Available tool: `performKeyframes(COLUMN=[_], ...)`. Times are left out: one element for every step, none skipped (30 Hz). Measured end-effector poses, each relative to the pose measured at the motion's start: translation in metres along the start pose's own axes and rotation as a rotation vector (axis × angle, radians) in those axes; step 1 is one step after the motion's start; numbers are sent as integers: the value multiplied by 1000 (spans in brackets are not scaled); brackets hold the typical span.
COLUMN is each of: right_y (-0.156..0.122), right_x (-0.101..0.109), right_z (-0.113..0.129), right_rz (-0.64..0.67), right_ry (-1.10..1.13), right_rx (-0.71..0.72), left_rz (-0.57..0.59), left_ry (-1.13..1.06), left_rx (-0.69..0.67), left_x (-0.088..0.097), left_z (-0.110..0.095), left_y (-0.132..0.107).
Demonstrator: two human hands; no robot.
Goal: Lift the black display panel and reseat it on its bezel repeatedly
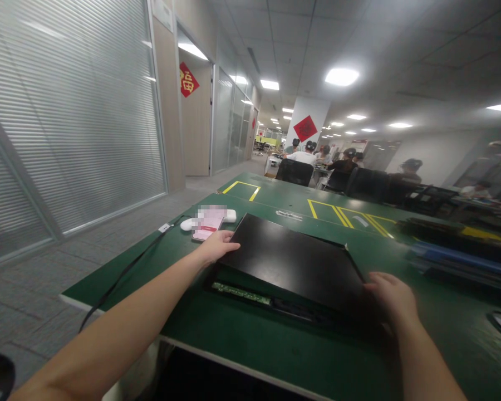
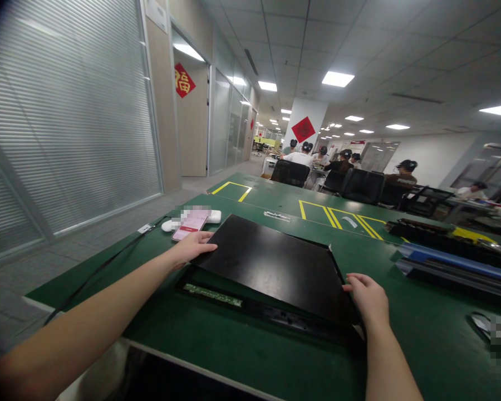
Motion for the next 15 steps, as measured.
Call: performKeyframes(right_y=[1, 2, 2, 2, 1, 0, 0, -1, -1, -2, -2, -2, -2, -2, -2], right_x=[0, 0, 1, 1, 1, 1, 1, 1, 1, 1, 1, 1, 0, 0, -1], right_z=[-1, -1, 0, 1, 3, 4, 6, 6, 7, 8, 9, 10, 11, 12, 13], right_rz=[-1, -2, -5, -7, -7, -5, -2, 3, 5, 5, 3, 3, 0, -1, -2], right_ry=[-27, -52, -74, -93, -113, -133, -152, -173, -195, -215, -233, -246, -259, -271, -283], right_rx=[0, 1, 4, 8, 9, 9, 8, 5, 2, 0, 5, 15, 22, 28, 30], left_rz=[4, 8, 11, 12, 11, 9, 8, 9, 12, 14, 17, 18, 15, 8, -3], left_ry=[-2, -2, -1, 2, 7, 13, 20, 27, 34, 41, 49, 57, 68, 82, 100], left_rx=[-2, -3, -3, -4, -2, 0, 5, 10, 15, 17, 18, 16, 12, 8, 4], left_x=[0, 0, 1, 1, 2, 2, 3, 3, 3, 3, 3, 3, 3, 4, 5], left_z=[0, 1, 2, 2, 3, 4, 5, 6, 7, 8, 9, 9, 9, 9, 9], left_y=[0, 1, 1, 2, 3, 4, 5, 5, 6, 7, 7, 8, 8, 9, 9])
Point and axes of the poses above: each hand's wrist, its own y-axis towards the middle knuckle, its own x-axis out of the back of the hand, z = x × y, the point moved 10 cm from there along y, towards the middle knuckle, and after that the axes turned 5 degrees about z, right-handed, at the moved point
